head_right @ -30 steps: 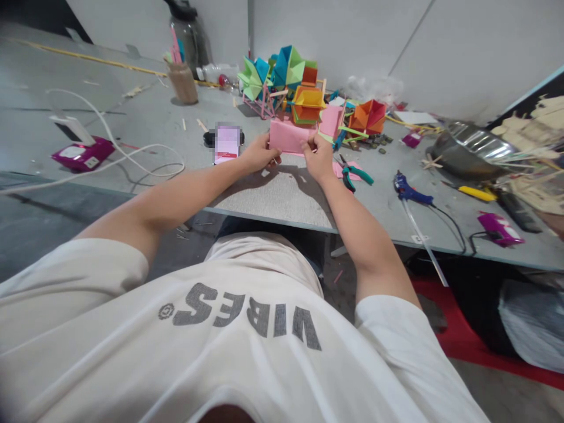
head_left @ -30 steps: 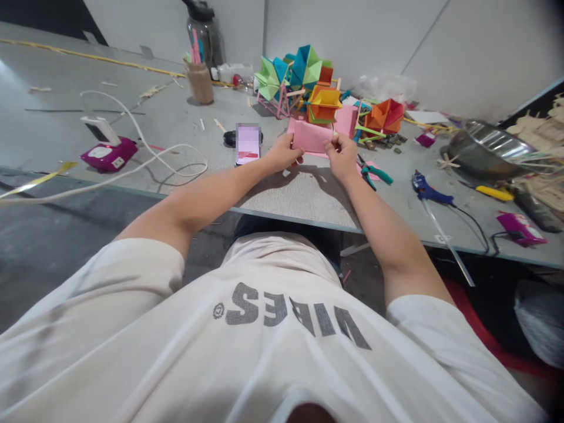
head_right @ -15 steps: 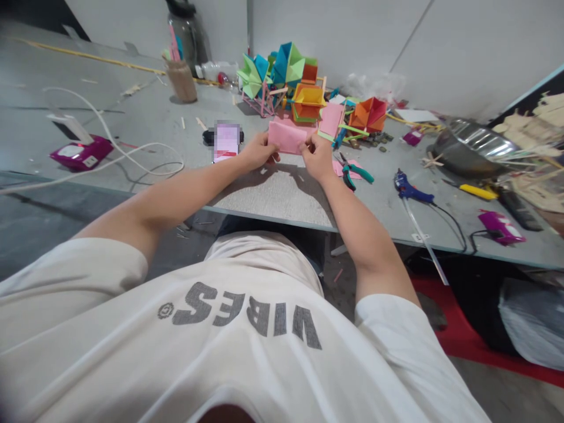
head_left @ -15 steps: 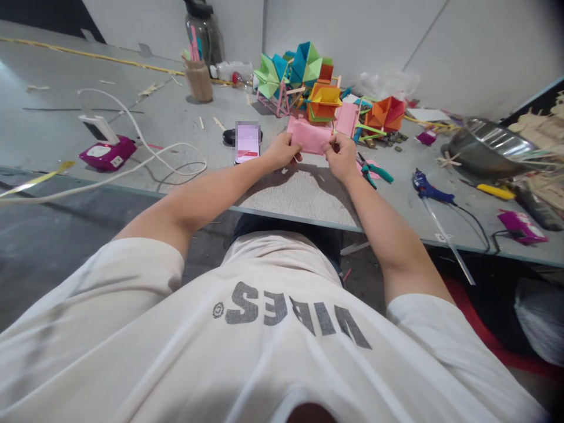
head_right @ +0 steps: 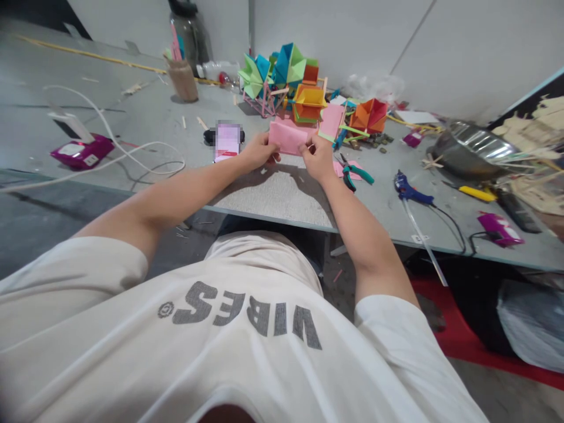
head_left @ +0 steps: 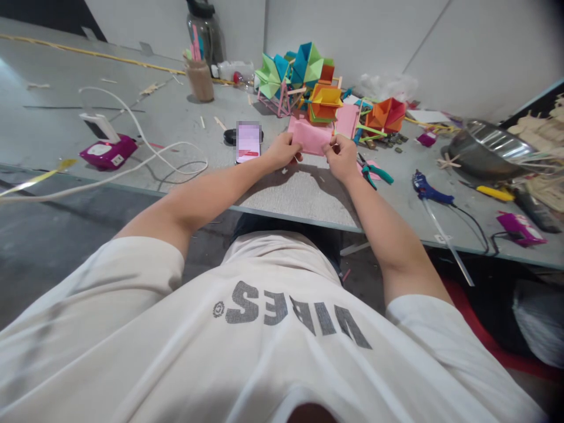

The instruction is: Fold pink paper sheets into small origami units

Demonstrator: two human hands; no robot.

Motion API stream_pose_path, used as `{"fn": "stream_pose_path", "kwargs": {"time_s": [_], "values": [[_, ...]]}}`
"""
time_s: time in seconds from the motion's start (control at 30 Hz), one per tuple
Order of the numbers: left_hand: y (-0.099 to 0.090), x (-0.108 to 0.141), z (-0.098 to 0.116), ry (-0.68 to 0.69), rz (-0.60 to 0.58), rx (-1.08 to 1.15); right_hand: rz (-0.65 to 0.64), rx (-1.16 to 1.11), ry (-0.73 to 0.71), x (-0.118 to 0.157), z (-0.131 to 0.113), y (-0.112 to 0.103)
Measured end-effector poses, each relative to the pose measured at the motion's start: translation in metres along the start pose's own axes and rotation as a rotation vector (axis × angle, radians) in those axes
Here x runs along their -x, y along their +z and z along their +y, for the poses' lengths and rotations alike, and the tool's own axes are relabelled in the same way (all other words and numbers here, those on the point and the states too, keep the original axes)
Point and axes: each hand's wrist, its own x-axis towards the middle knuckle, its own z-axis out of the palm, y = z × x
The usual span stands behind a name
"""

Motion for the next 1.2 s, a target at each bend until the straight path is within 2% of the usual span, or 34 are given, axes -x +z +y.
{"fn": "stream_pose_path", "kwargs": {"time_s": [0.37, 0.7, 1.2], "values": [[0.000, -0.005, -0.005, 0.015, 0.018, -0.021, -0.006, 0.010, 0.014, -0.002, 0.005, -0.001], [-0.001, -0.004, -0.006, 0.021, 0.011, -0.015, -0.020, 0.007, 0.048, 0.002, -0.008, -0.002], [0.000, 0.002, 0.003, -0.002, 0.012, 0.012, -0.030, -0.008, 0.038, 0.000, -0.003, -0.002]]}}
